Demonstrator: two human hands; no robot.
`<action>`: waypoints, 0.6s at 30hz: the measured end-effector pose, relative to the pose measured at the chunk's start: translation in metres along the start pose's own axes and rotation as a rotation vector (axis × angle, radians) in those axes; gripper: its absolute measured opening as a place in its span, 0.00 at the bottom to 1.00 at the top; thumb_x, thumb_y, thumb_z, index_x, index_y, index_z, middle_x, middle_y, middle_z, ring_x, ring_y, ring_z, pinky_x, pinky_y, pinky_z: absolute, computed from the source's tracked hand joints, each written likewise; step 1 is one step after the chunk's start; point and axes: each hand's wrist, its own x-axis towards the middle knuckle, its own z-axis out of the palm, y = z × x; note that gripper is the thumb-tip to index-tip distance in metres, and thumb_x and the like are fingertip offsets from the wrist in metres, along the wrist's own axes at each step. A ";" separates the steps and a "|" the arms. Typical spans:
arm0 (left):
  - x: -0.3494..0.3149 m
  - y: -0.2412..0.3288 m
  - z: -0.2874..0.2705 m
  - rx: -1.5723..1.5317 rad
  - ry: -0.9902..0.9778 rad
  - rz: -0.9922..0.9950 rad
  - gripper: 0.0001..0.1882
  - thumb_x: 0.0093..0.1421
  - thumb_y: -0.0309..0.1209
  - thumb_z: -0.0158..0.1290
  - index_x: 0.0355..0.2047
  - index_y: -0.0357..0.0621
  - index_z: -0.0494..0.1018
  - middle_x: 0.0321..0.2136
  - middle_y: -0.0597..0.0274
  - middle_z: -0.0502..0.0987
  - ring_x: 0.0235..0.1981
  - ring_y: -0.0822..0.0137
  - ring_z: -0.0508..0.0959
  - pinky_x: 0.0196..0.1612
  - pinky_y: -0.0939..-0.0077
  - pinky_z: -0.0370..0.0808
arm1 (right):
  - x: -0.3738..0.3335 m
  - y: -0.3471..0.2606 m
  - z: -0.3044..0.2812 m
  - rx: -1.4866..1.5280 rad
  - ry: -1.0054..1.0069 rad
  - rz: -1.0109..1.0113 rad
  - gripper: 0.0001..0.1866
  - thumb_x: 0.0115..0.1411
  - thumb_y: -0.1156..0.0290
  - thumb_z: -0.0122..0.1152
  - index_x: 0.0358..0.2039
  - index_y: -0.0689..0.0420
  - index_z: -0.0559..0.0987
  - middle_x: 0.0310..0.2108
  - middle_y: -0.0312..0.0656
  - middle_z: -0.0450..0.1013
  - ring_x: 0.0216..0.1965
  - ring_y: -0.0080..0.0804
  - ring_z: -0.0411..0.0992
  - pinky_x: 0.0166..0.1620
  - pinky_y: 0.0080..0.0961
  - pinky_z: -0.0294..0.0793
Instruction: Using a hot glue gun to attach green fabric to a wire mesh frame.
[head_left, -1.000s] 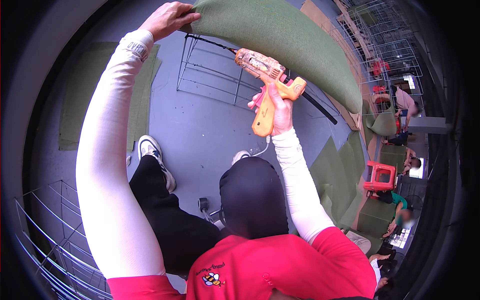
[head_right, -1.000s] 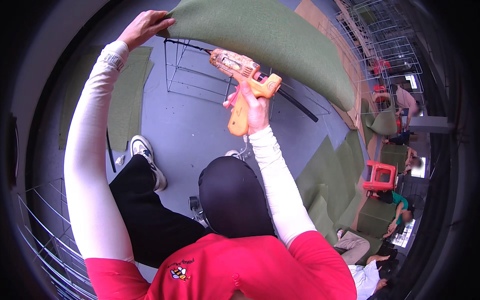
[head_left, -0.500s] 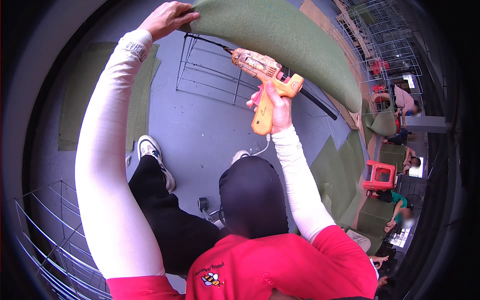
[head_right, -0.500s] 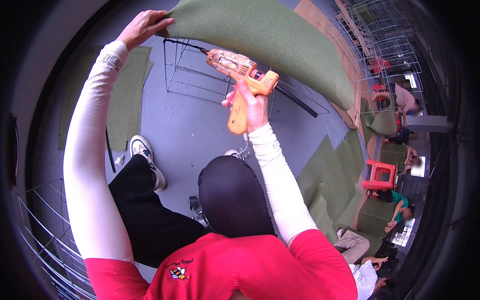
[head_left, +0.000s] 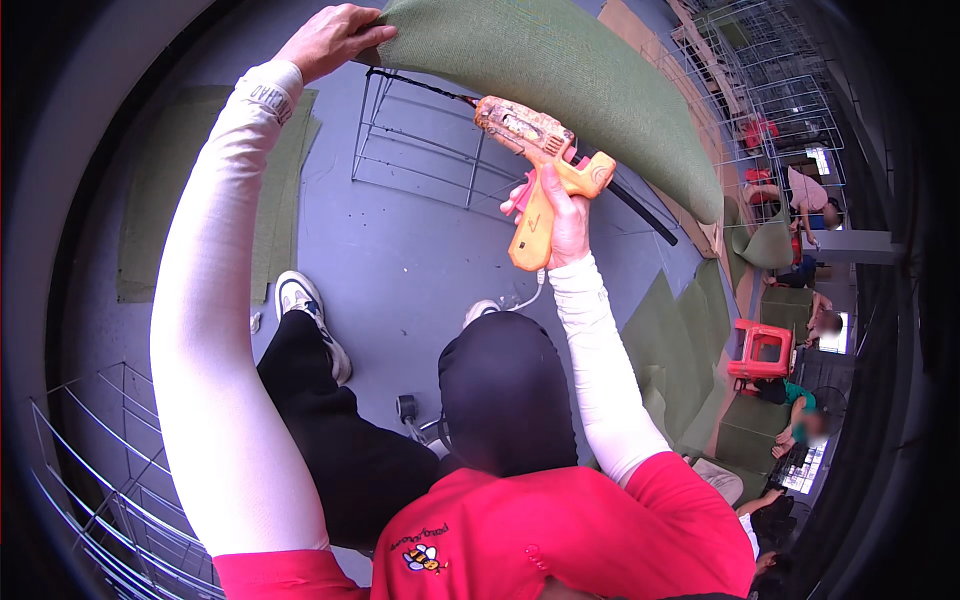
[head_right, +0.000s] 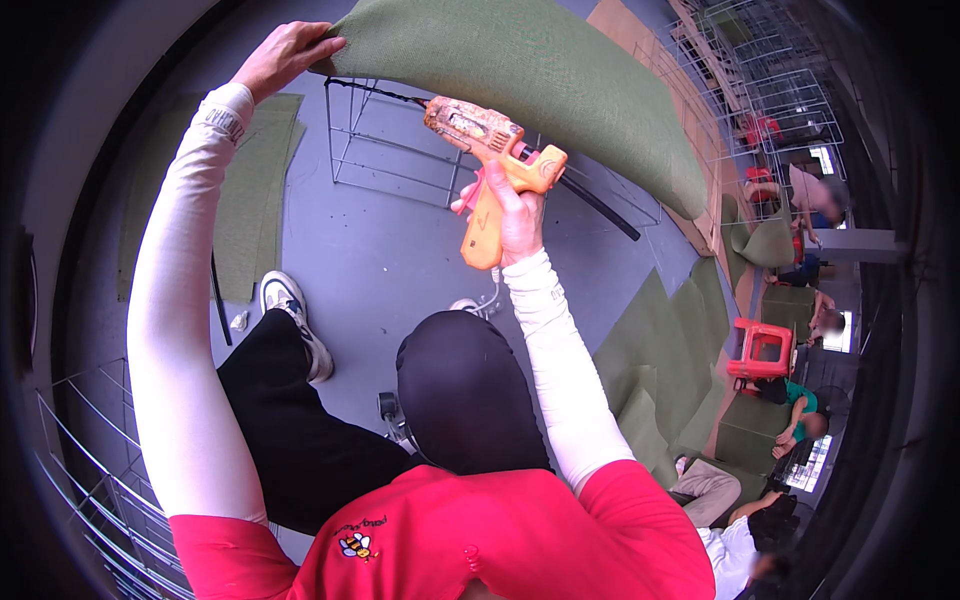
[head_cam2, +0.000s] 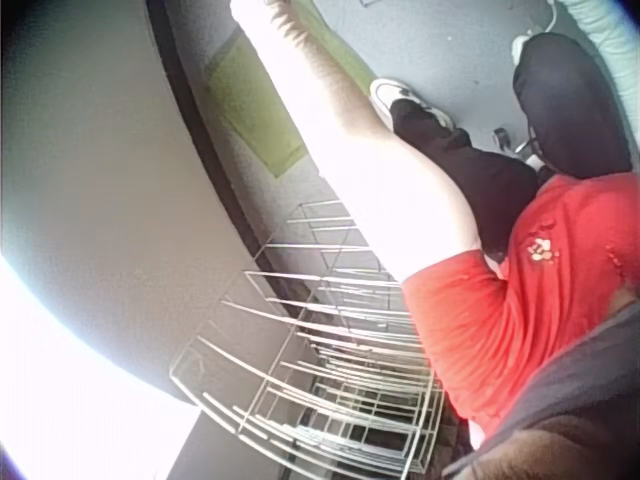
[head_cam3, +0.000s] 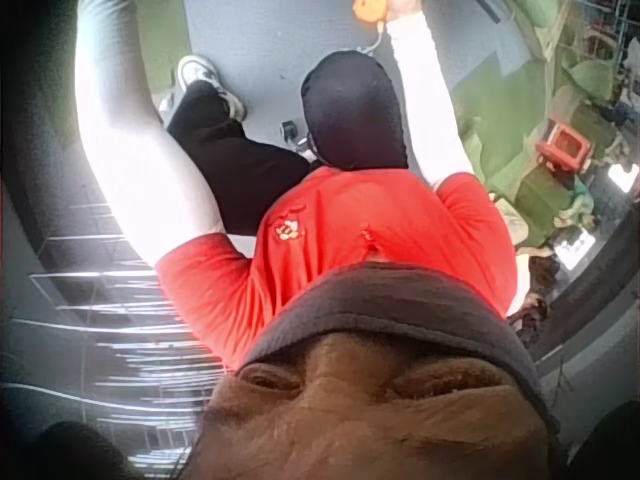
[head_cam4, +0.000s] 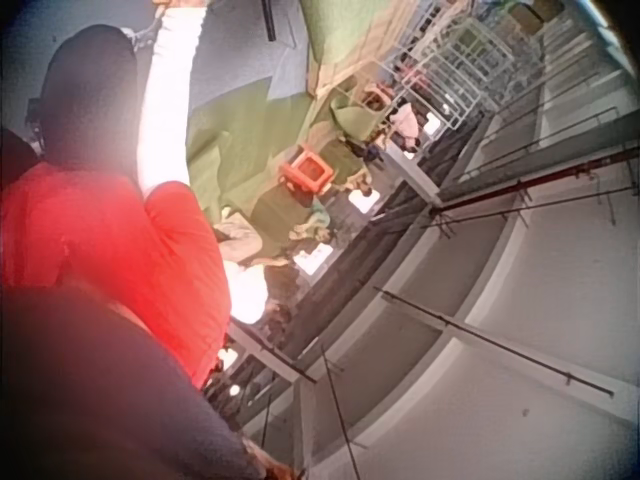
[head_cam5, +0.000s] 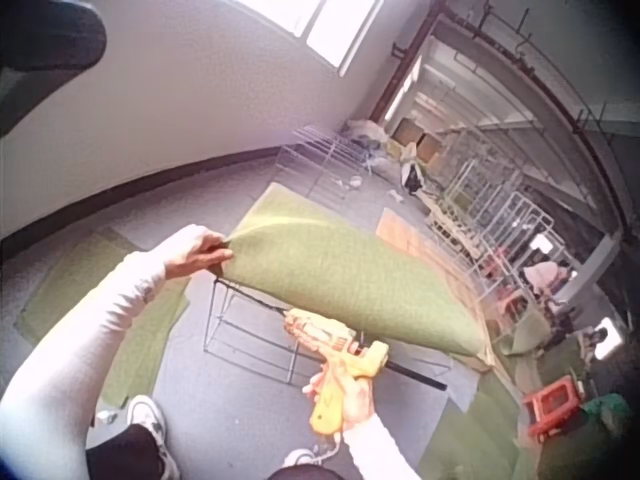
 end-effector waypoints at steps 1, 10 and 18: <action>-0.001 -0.001 0.000 0.001 0.000 -0.002 0.25 0.60 0.50 0.47 0.32 0.37 0.73 0.21 0.56 0.73 0.22 0.68 0.72 0.30 0.71 0.70 | 0.000 0.000 0.000 0.006 0.001 0.005 0.23 0.58 0.53 0.55 0.39 0.63 0.68 0.24 0.45 0.72 0.23 0.36 0.75 0.23 0.22 0.72; 0.001 -0.005 0.006 0.003 0.001 -0.008 0.24 0.60 0.50 0.47 0.32 0.37 0.74 0.21 0.56 0.73 0.23 0.68 0.73 0.29 0.72 0.69 | 0.002 0.008 0.003 0.004 0.016 -0.034 0.23 0.58 0.53 0.56 0.38 0.63 0.68 0.23 0.45 0.72 0.23 0.36 0.74 0.23 0.23 0.72; 0.000 -0.008 0.005 0.017 -0.025 -0.019 0.25 0.60 0.50 0.47 0.35 0.37 0.74 0.22 0.56 0.73 0.23 0.68 0.73 0.30 0.72 0.69 | -0.004 0.007 0.000 -0.002 0.015 0.004 0.23 0.58 0.52 0.56 0.38 0.63 0.68 0.23 0.45 0.71 0.22 0.36 0.74 0.23 0.23 0.72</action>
